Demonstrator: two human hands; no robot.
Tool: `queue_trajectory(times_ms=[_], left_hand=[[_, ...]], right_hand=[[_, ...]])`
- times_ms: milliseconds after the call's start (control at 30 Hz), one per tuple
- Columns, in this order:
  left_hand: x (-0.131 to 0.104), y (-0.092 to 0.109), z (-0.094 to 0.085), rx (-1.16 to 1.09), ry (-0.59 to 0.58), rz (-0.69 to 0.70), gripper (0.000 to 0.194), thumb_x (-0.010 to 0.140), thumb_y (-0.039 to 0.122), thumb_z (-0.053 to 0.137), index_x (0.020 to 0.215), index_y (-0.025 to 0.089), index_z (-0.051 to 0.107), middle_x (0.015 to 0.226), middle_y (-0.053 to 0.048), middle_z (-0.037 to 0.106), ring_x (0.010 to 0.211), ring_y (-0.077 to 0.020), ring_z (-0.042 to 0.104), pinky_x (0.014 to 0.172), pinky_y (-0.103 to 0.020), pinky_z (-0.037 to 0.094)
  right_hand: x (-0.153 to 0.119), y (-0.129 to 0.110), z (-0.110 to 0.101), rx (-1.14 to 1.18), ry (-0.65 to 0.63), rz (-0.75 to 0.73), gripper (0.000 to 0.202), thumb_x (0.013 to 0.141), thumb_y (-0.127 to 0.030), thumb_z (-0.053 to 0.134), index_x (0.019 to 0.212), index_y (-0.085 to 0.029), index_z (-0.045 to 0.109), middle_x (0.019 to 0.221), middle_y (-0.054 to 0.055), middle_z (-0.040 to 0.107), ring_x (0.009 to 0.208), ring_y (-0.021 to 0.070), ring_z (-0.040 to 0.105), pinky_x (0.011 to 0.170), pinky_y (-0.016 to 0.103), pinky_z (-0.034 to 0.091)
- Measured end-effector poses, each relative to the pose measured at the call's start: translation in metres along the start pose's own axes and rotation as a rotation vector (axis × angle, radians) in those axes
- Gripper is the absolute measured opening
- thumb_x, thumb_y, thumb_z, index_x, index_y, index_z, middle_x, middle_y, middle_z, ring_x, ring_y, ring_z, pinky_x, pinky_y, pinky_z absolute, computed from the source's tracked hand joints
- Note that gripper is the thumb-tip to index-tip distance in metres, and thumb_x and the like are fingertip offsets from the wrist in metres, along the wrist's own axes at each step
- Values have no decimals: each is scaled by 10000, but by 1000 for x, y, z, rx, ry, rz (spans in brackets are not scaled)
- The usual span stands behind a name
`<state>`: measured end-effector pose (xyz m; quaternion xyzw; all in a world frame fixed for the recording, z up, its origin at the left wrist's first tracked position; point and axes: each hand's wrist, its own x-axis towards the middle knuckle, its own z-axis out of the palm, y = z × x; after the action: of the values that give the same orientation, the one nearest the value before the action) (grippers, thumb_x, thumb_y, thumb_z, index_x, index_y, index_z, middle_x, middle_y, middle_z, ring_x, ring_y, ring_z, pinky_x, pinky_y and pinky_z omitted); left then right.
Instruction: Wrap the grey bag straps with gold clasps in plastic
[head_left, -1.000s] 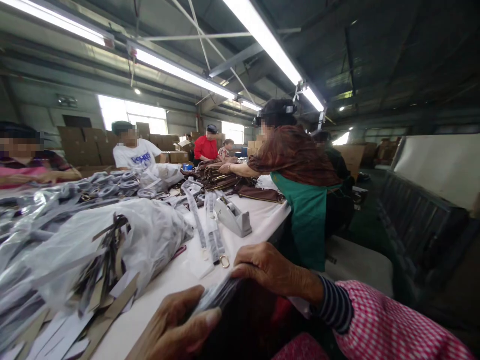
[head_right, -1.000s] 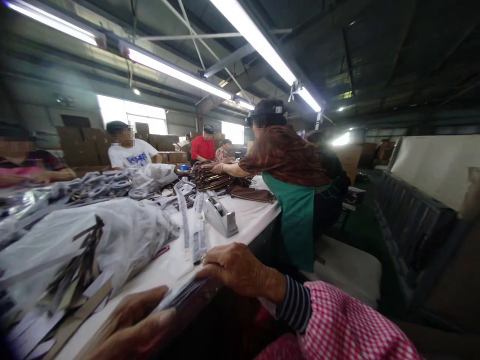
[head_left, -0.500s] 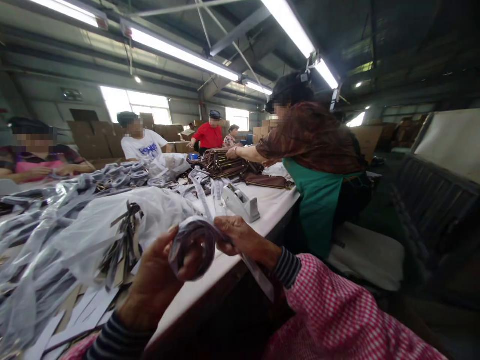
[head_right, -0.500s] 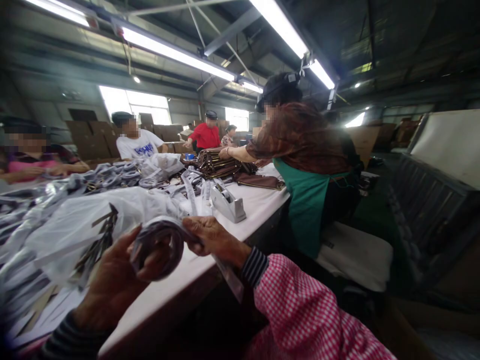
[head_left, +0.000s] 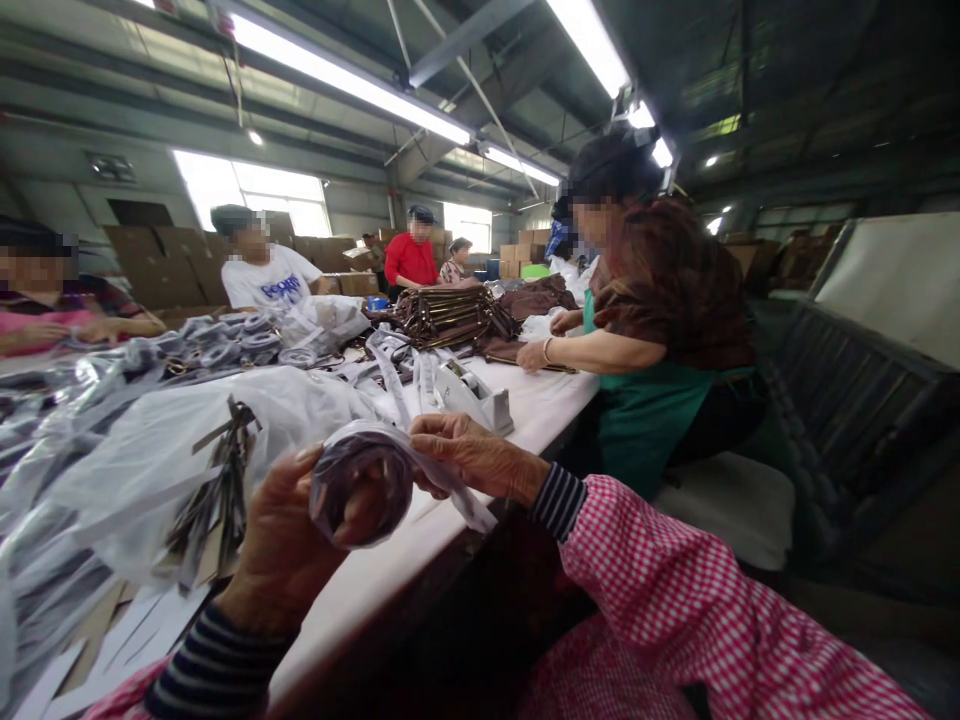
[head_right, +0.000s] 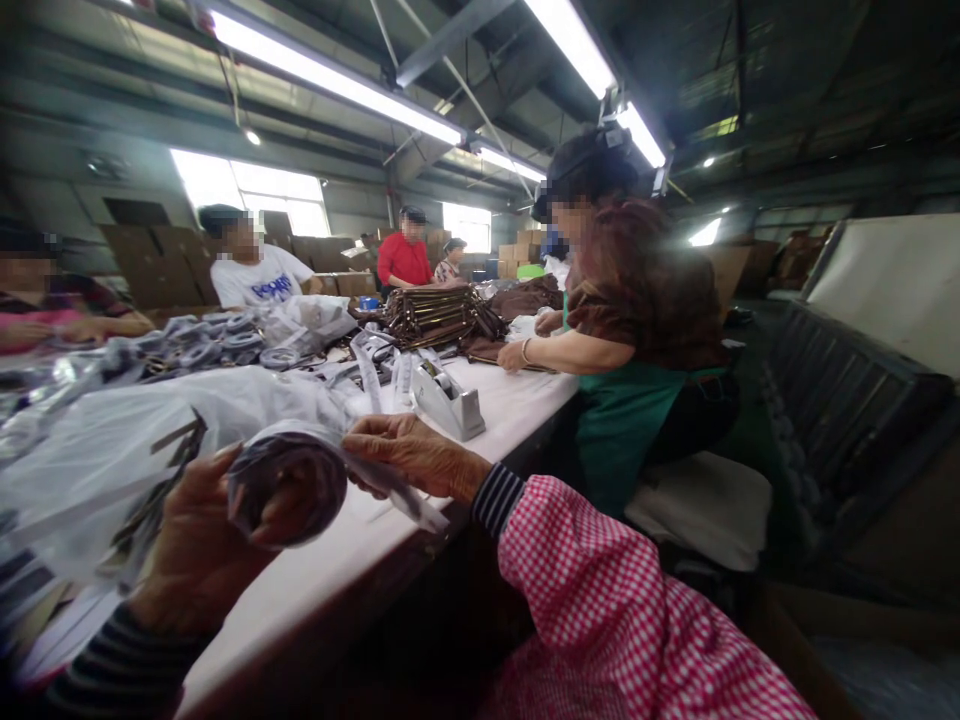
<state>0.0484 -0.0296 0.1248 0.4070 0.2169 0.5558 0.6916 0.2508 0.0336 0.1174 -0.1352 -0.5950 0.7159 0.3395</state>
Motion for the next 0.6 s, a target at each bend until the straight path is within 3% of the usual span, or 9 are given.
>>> queue_trajectory(times_ms=[133, 333, 467, 533, 600], left_hand=[[-1, -1, 0, -7, 45, -18, 309, 713, 383, 759, 599, 96, 743, 447, -57, 611, 397, -144, 536, 457, -247, 519], [-6, -8, 2, -12, 118, -108, 326, 686, 407, 798, 585, 112, 704, 454, -26, 562, 410, -112, 466, 445, -218, 423], [-18, 5, 0, 304, 6, -162, 382, 760, 467, 745, 645, 107, 690, 506, 6, 479, 449, -74, 346, 445, -196, 268], [-23, 17, 0, 511, -52, -196, 351, 764, 445, 733, 659, 115, 673, 533, 15, 452, 467, -73, 307, 446, -204, 201], [-26, 27, 3, 706, -68, -287, 324, 731, 437, 741, 664, 129, 671, 520, 18, 450, 458, -80, 314, 442, -213, 188]], right_hand=[[1, 6, 6, 53, 33, -27, 466, 767, -522, 866, 928, -183, 590, 658, -37, 653, 479, 93, 566, 409, 160, 421], [-8, 20, 6, -30, 217, -163, 392, 863, -508, 781, 870, -175, 574, 604, -61, 555, 401, 45, 385, 349, 161, 204], [-34, 6, -13, -225, 80, 7, 492, 910, -590, 681, 849, -102, 673, 574, -38, 513, 438, 44, 350, 398, 185, 196], [-50, -5, -21, -306, 9, 127, 463, 891, -547, 721, 845, -86, 702, 578, -39, 508, 461, 44, 347, 418, 182, 215], [-63, -15, -25, -346, 15, 212, 408, 850, -489, 779, 790, -96, 692, 580, -46, 512, 460, 39, 346, 412, 172, 228]])
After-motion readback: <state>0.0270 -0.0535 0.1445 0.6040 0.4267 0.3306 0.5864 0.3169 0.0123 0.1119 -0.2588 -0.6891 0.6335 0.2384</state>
